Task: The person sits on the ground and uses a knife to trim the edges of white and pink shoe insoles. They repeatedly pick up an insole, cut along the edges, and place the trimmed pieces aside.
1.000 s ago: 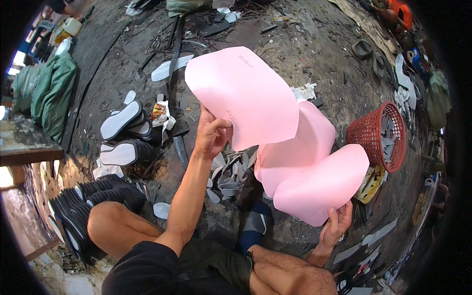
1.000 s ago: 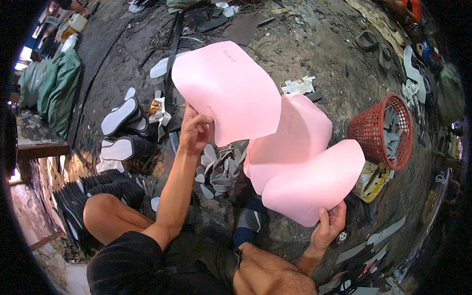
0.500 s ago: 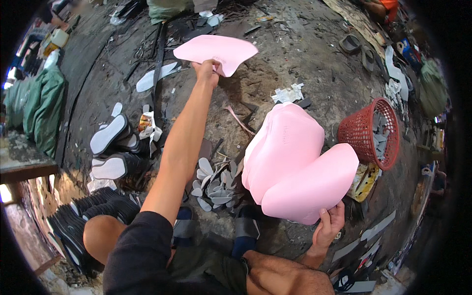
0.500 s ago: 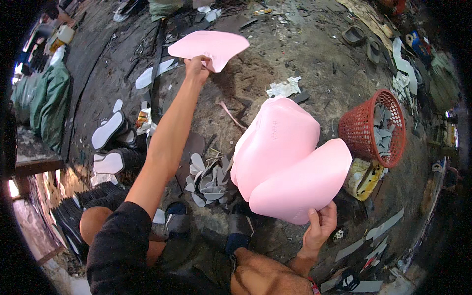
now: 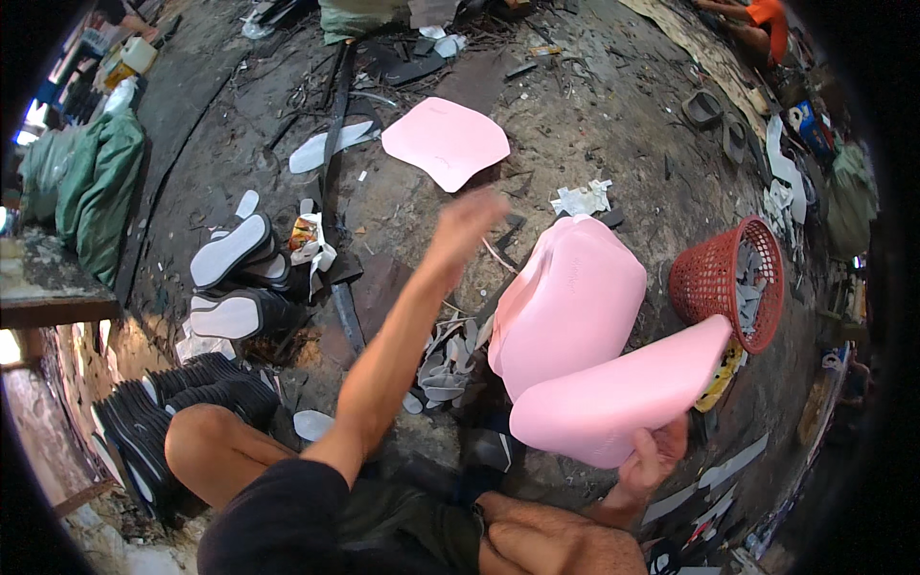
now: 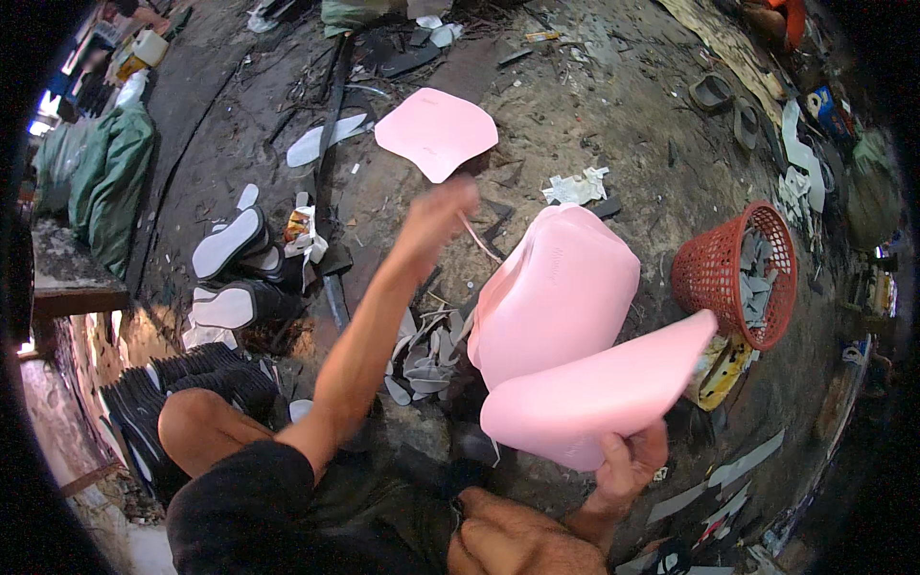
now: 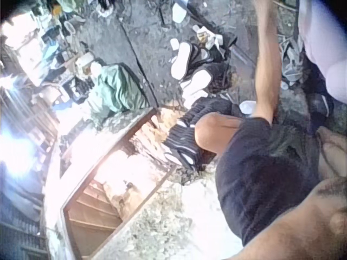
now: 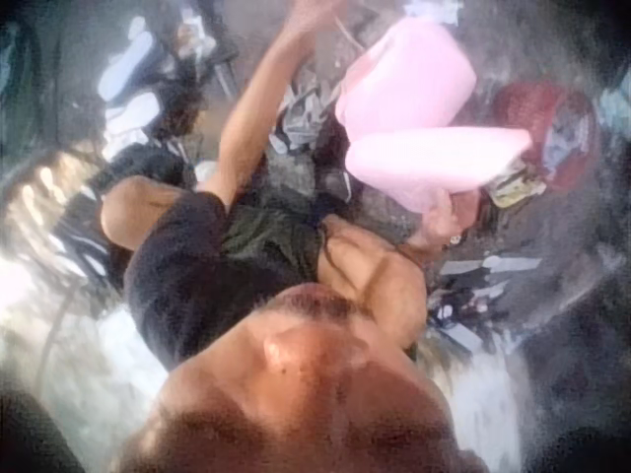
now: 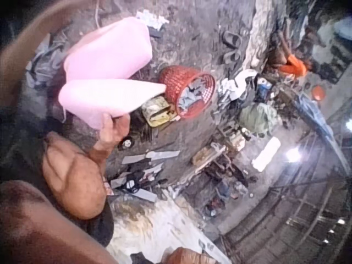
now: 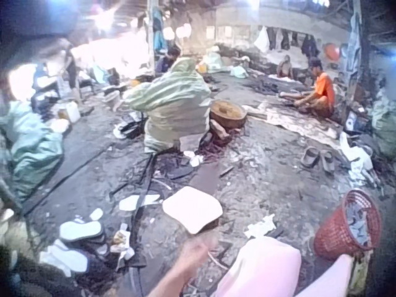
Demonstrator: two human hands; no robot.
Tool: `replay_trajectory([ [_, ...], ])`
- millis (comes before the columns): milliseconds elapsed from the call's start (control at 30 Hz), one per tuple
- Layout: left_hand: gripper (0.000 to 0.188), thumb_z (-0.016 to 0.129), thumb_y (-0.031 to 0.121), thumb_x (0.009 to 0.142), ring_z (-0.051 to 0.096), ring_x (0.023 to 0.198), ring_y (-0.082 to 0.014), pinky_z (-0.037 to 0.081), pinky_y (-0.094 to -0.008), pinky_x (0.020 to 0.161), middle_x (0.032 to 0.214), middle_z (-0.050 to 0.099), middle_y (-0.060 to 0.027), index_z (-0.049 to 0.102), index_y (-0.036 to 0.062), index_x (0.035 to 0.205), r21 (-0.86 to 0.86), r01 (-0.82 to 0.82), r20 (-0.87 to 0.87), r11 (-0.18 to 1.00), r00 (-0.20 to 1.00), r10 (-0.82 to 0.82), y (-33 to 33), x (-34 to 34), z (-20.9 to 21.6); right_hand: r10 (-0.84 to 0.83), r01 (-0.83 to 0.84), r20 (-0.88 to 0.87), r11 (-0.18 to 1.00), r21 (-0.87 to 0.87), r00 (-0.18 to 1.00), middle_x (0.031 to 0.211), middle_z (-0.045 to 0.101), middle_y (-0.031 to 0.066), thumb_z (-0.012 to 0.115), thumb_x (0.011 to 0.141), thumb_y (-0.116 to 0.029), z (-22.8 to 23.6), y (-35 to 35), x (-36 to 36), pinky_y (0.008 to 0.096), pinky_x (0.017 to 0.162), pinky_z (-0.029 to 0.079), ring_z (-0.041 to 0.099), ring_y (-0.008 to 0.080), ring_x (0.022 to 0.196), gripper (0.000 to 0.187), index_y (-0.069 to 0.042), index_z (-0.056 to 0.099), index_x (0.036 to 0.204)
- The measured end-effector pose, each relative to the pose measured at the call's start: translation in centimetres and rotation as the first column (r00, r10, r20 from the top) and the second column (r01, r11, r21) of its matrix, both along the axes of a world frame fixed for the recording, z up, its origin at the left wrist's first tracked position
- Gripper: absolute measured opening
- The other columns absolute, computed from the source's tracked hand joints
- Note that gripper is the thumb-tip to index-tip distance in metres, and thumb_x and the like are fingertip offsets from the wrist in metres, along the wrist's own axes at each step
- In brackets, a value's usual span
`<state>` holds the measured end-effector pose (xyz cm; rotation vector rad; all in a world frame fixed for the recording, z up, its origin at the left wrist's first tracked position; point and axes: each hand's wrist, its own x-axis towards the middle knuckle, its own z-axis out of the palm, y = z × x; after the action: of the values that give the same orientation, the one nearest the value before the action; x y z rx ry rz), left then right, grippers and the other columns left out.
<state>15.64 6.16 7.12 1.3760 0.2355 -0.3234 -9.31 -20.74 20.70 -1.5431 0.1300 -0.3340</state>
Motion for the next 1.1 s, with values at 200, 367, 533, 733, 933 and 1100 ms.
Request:
replay_trajectory([
  [200, 0.072, 0.068, 0.002, 0.088, 0.067, 0.104, -0.0187, 0.056, -0.0293, 0.083, 0.128, 0.060, -0.0163, 0.035, 0.0044, 0.153, -0.600, 0.377, 0.009, 0.706, 0.885, -0.465, 1.0, -12.8, 10.3, 0.115, -0.089, -0.110, 0.973, 0.213, 0.987, 0.132, 0.057, 0.0133, 0.052, 0.094, -0.003, 0.2, 0.7, 4.4, 0.0343, 0.098, 0.046, 0.056, 0.0220, 0.118, 0.057, 0.006, 0.035, 0.148],
  [367, 0.086, 0.074, -0.008, 0.079, 0.066, 0.097, -0.0156, 0.057, -0.0296, 0.086, 0.122, 0.061, -0.0083, 0.033, 0.0042, 0.153, -0.594, 0.051, -0.017, 0.803, 0.997, -0.076, 4.0, -9.9, 11.3, -0.179, 0.069, -0.364, 0.953, -0.295, 0.914, 0.122, 0.065, 0.0147, 0.056, 0.100, -0.018, -1.0, 2.1, 6.6, 0.0269, 0.069, 0.051, 0.066, 0.0151, 0.084, 0.067, -0.006, 0.023, 0.158],
  [533, 0.071, 0.064, -0.008, 0.087, 0.064, 0.105, -0.0156, 0.059, -0.0299, 0.088, 0.119, 0.058, -0.0064, 0.040, 0.0115, 0.151, -0.581, -0.225, 0.141, 0.782, 0.919, 0.369, 10.2, -4.3, 10.0, -0.144, 0.036, -0.271, 0.929, -0.370, 0.952, 0.126, 0.065, 0.0174, 0.055, 0.101, -0.018, -2.1, 2.2, 4.9, 0.0246, 0.068, 0.052, 0.068, 0.0142, 0.083, 0.064, -0.010, 0.026, 0.158],
  [733, 0.070, 0.061, -0.009, 0.087, 0.062, 0.089, -0.0145, 0.057, -0.0288, 0.067, 0.115, 0.058, -0.0081, 0.035, 0.0119, 0.149, -0.449, -0.597, 0.052, 0.665, 0.726, 0.686, 13.0, -2.9, 0.8, -0.144, 0.009, -0.339, 0.928, -0.372, 0.930, 0.125, 0.064, 0.0191, 0.056, 0.100, -0.014, -3.0, 1.0, 2.8, 0.0276, 0.071, 0.053, 0.068, 0.0164, 0.086, 0.061, -0.007, 0.031, 0.155],
  [933, 0.076, 0.070, -0.008, 0.076, 0.064, 0.083, -0.0223, 0.053, -0.0342, 0.057, 0.117, 0.059, -0.0151, 0.039, 0.0087, 0.143, 0.149, -0.715, -0.166, 0.683, 0.663, 0.730, 16.6, -3.3, -14.4, -0.119, -0.021, -0.362, 0.933, -0.360, 0.924, 0.123, 0.066, 0.0195, 0.057, 0.097, -0.006, -4.0, 2.7, 1.7, 0.0320, 0.077, 0.056, 0.069, 0.0183, 0.090, 0.050, -0.004, 0.047, 0.146],
  [1100, 0.083, 0.075, 0.004, 0.067, 0.054, 0.125, -0.0377, 0.042, -0.0414, 0.108, 0.132, 0.056, -0.0235, 0.043, 0.0014, 0.144, 0.644, -0.563, 0.047, 0.518, 0.705, 0.708, 14.8, -2.8, -14.6, -0.100, -0.126, -0.385, 0.846, -0.518, 0.917, 0.115, 0.071, 0.0184, 0.061, 0.093, -0.005, -4.6, 3.5, 0.3, 0.0319, 0.077, 0.057, 0.071, 0.0210, 0.093, 0.044, -0.003, 0.057, 0.137],
])
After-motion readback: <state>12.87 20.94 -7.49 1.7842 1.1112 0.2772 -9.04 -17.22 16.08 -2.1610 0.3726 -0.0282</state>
